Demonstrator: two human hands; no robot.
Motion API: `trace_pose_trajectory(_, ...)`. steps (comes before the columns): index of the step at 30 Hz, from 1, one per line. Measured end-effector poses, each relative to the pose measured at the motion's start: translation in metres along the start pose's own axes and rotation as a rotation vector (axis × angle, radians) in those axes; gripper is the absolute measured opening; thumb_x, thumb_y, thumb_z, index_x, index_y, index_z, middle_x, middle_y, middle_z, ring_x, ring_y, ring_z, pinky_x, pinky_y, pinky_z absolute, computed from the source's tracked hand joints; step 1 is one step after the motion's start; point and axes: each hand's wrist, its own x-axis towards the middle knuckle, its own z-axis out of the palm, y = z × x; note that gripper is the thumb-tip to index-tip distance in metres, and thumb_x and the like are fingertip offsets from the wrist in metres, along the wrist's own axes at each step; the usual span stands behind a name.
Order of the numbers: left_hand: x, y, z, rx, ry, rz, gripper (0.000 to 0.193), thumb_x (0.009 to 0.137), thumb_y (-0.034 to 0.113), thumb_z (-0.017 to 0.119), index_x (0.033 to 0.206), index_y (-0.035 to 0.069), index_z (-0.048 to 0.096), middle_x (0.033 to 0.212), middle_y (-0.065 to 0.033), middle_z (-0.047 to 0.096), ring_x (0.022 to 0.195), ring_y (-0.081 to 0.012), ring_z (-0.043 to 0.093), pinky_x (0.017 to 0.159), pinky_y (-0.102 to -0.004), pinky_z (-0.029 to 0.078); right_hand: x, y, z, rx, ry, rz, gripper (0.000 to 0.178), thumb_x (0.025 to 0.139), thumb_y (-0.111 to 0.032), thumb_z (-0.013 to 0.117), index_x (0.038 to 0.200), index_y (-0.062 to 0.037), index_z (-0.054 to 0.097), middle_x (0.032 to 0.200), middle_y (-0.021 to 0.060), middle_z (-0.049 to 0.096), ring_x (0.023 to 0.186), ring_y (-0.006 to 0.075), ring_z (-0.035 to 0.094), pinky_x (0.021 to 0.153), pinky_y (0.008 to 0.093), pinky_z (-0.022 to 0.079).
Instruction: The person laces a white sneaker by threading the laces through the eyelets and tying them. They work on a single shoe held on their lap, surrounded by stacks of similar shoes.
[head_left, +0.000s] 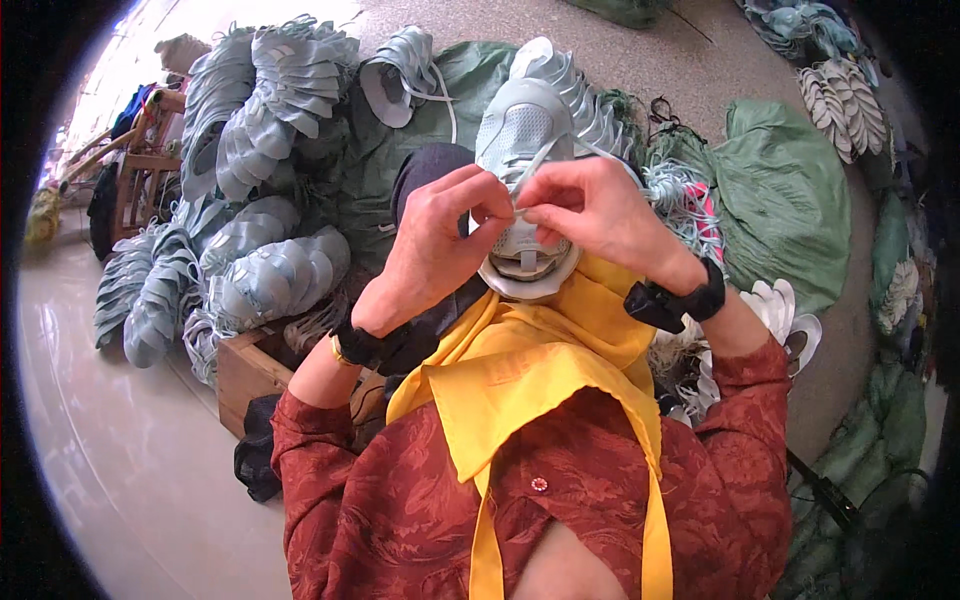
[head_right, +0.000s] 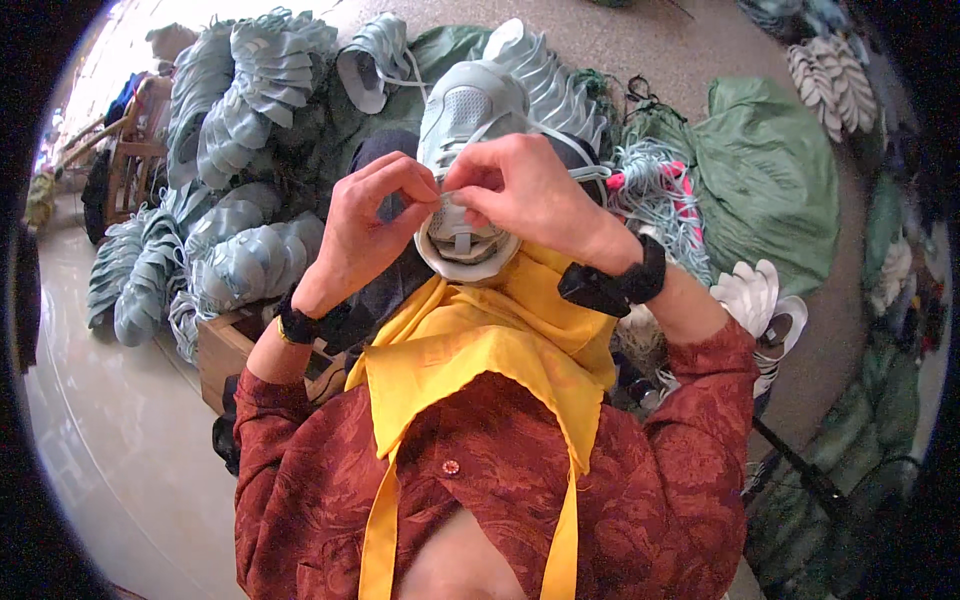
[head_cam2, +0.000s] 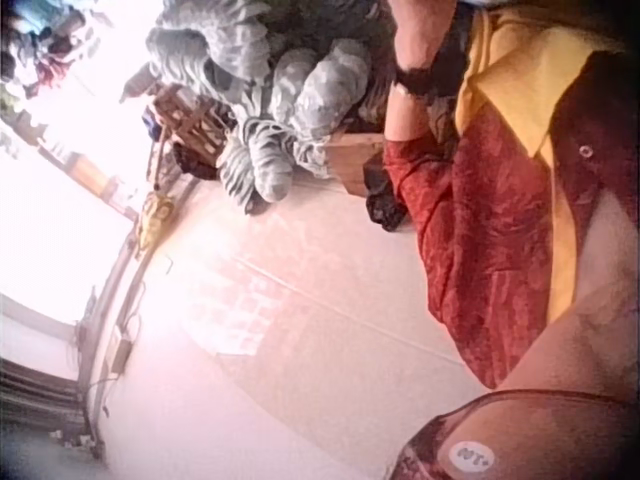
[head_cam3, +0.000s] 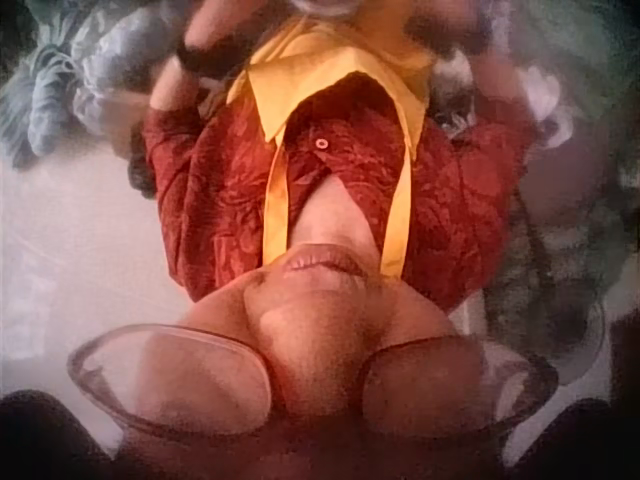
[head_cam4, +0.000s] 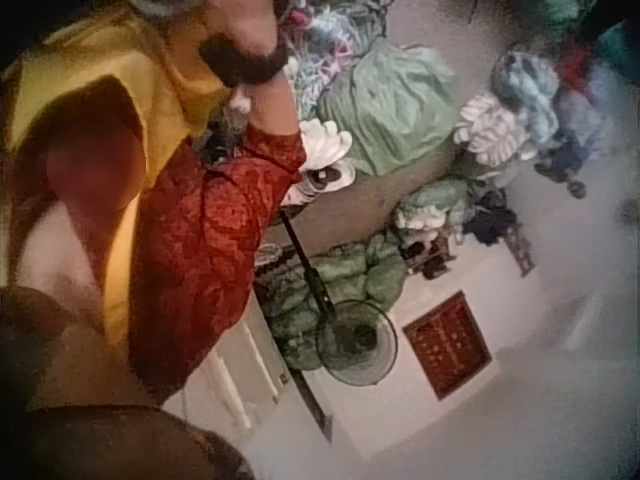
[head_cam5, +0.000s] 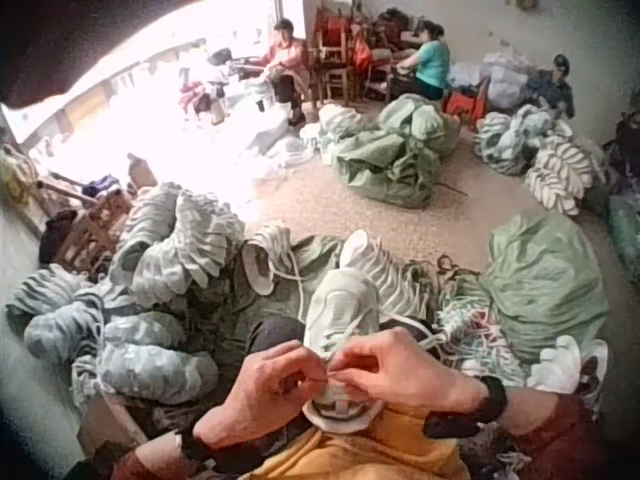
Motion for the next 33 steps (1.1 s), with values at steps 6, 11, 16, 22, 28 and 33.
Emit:
trace_pose_trajectory(6, -0.002, -0.007, 0.006, 0.058, -0.001, -0.097, 0.013, 0.081, -0.005, 0.073, 0.088, -0.001, 0.062, 0.084, -0.0073, 0.061, 0.073, -0.0170, 0.063, 0.066, -0.0284, 0.051, -0.014, 0.000, 0.000, -0.408, 0.259, -0.125, 0.011, 0.088, -0.009, 0.076, 0.090, 0.0008, 0.073, 0.076, 0.0098, 0.072, 0.065, 0.0149, 0.068, 0.062, 0.0288, 0.054)
trace_pose_trajectory(11, 0.000, -0.015, 0.017, 0.028, 0.065, -0.162, 0.019, 0.081, -0.002, 0.075, 0.092, -0.001, 0.059, 0.085, -0.0063, 0.057, 0.071, -0.0148, 0.059, 0.065, -0.0283, 0.050, -0.015, 0.009, -0.001, -0.435, 0.336, -0.064, 0.012, 0.085, -0.012, 0.079, 0.089, -0.0020, 0.074, 0.076, 0.0112, 0.073, 0.063, 0.0177, 0.069, 0.062, 0.0305, 0.054)
trace_pose_trajectory(16, 0.005, -0.015, 0.021, 0.067, 0.074, -0.169, 0.022, 0.080, -0.001, 0.074, 0.095, 0.000, 0.059, 0.087, -0.0099, 0.057, 0.071, -0.0212, 0.059, 0.064, -0.0328, 0.050, -0.014, 0.010, 0.004, -0.448, 0.379, -0.057, 0.011, 0.084, -0.011, 0.078, 0.089, -0.0019, 0.074, 0.075, 0.0112, 0.073, 0.064, 0.0178, 0.070, 0.062, 0.0308, 0.055)
trace_pose_trajectory(22, 0.005, -0.022, 0.025, 0.085, 0.111, -0.145, 0.016, 0.083, 0.000, 0.072, 0.093, -0.001, 0.060, 0.086, -0.0073, 0.056, 0.068, -0.0150, 0.058, 0.062, -0.0288, 0.049, -0.014, 0.008, 0.008, -0.583, 0.347, -0.170, 0.009, 0.088, -0.007, 0.071, 0.092, -0.0003, 0.067, 0.083, 0.0170, 0.071, 0.078, 0.0344, 0.070, 0.069, 0.0416, 0.055)
trace_pose_trajectory(28, 0.004, -0.021, 0.024, 0.086, 0.106, -0.147, 0.014, 0.083, 0.000, 0.071, 0.092, 0.000, 0.061, 0.086, -0.0091, 0.056, 0.069, -0.0192, 0.059, 0.063, -0.0316, 0.049, -0.010, 0.006, 0.012, -0.759, 0.333, -0.236, 0.007, 0.089, -0.005, 0.066, 0.093, -0.0016, 0.062, 0.087, 0.0183, 0.066, 0.085, 0.0396, 0.066, 0.074, 0.0482, 0.052)
trace_pose_trajectory(33, 0.003, -0.027, 0.026, 0.076, 0.110, -0.139, 0.013, 0.083, -0.001, 0.070, 0.092, 0.001, 0.060, 0.086, -0.0115, 0.056, 0.071, -0.0258, 0.060, 0.063, -0.0357, 0.050, -0.004, 0.005, 0.012, -0.828, 0.310, -0.214, 0.008, 0.088, -0.006, 0.066, 0.093, -0.0019, 0.061, 0.087, 0.0180, 0.066, 0.084, 0.0399, 0.066, 0.073, 0.0487, 0.052)
